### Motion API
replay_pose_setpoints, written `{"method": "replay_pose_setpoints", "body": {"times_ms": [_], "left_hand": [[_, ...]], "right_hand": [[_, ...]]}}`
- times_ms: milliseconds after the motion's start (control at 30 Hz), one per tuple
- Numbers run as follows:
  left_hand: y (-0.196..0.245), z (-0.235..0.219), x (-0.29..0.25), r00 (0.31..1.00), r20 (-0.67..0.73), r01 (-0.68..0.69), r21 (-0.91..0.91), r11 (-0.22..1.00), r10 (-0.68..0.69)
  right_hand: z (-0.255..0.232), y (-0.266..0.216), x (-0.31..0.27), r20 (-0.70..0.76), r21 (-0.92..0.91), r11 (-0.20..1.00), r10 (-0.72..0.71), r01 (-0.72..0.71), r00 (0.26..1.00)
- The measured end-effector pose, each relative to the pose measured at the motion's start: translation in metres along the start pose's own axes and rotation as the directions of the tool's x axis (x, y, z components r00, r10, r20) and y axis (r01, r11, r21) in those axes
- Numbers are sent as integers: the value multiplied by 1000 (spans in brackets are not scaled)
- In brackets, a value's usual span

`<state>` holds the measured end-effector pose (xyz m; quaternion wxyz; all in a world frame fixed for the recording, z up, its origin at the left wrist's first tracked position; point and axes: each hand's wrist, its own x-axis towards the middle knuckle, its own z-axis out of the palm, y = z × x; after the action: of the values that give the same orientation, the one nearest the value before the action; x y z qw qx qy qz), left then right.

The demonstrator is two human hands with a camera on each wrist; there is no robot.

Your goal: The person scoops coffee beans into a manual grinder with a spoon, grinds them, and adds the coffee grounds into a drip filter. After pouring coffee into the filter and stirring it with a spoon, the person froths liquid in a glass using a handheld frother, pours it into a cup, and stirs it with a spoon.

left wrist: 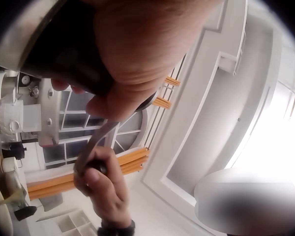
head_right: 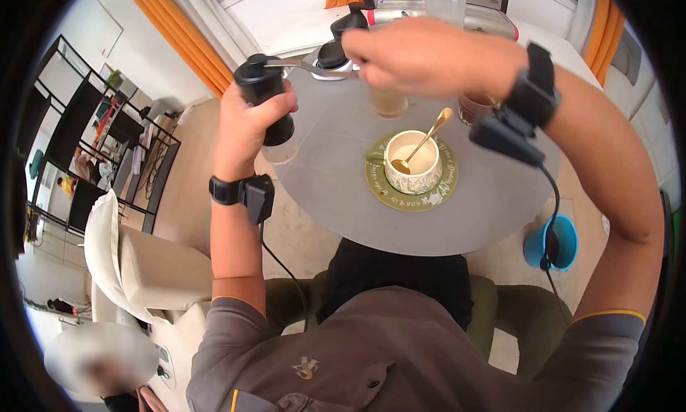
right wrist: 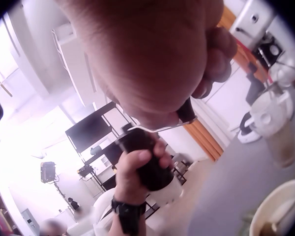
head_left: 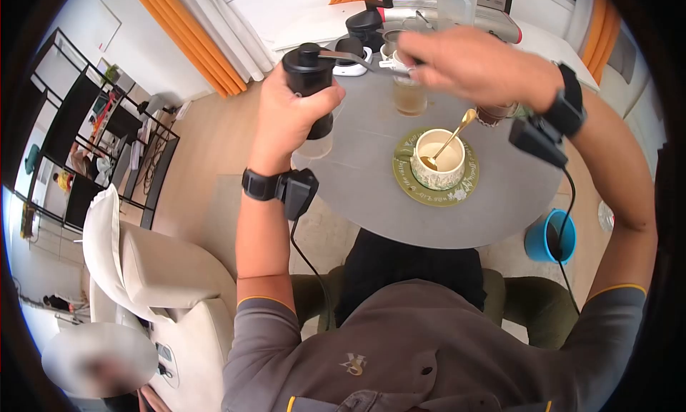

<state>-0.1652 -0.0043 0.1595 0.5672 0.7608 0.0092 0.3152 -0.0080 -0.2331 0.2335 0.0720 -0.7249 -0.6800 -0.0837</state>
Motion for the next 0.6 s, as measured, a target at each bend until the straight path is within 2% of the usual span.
{"method": "replay_pose_setpoints", "body": {"times_ms": [100, 167, 233, 267, 333, 433, 467, 500, 533, 567, 600], "left_hand": [[-26, 2, 9, 1000, -9, 21, 71, 997, -20], [-28, 9, 7, 999, 10, 44, 44, 998, -44], [-33, 21, 6, 997, 30, 64, 23, 998, -65], [-40, 30, 5, 998, 6, 65, 117, 991, -66], [-61, 50, -1, 997, -41, 70, 306, 949, -60], [-88, 69, -18, 993, -109, 95, 577, 811, -39], [-64, 71, -20, 991, -132, 102, 658, 746, -20], [-35, 56, -27, 979, 201, -87, 565, 820, -35], [18, 42, -37, 861, 509, -234, 411, 881, -9], [16, 40, -43, 866, 462, -355, 303, 884, 189], [30, 33, -50, 889, 431, -298, 284, 912, 156]], "right_hand": [[4, -29, -11, 79, 42, 998, -45, 42, 996], [1, -55, -8, 54, 146, 979, -151, 142, 987], [-2, -80, 1, 48, 163, 966, -209, 199, 977], [-2, -86, 9, 50, 162, 968, -205, 194, 978], [-2, -96, 22, -46, 146, 907, -393, 396, 918], [-15, -100, 53, -12, 216, 915, -346, 340, 938], [-25, -97, 60, 1, -126, 868, -484, 480, 875], [-26, -85, 68, -114, -38, 909, -417, 415, 902], [-25, -69, 78, -220, 55, 932, -339, 359, 915], [-28, -50, 82, -212, 32, 947, -305, 319, 928], [-30, -31, 78, -207, 4, 959, -278, 285, 938]]}}
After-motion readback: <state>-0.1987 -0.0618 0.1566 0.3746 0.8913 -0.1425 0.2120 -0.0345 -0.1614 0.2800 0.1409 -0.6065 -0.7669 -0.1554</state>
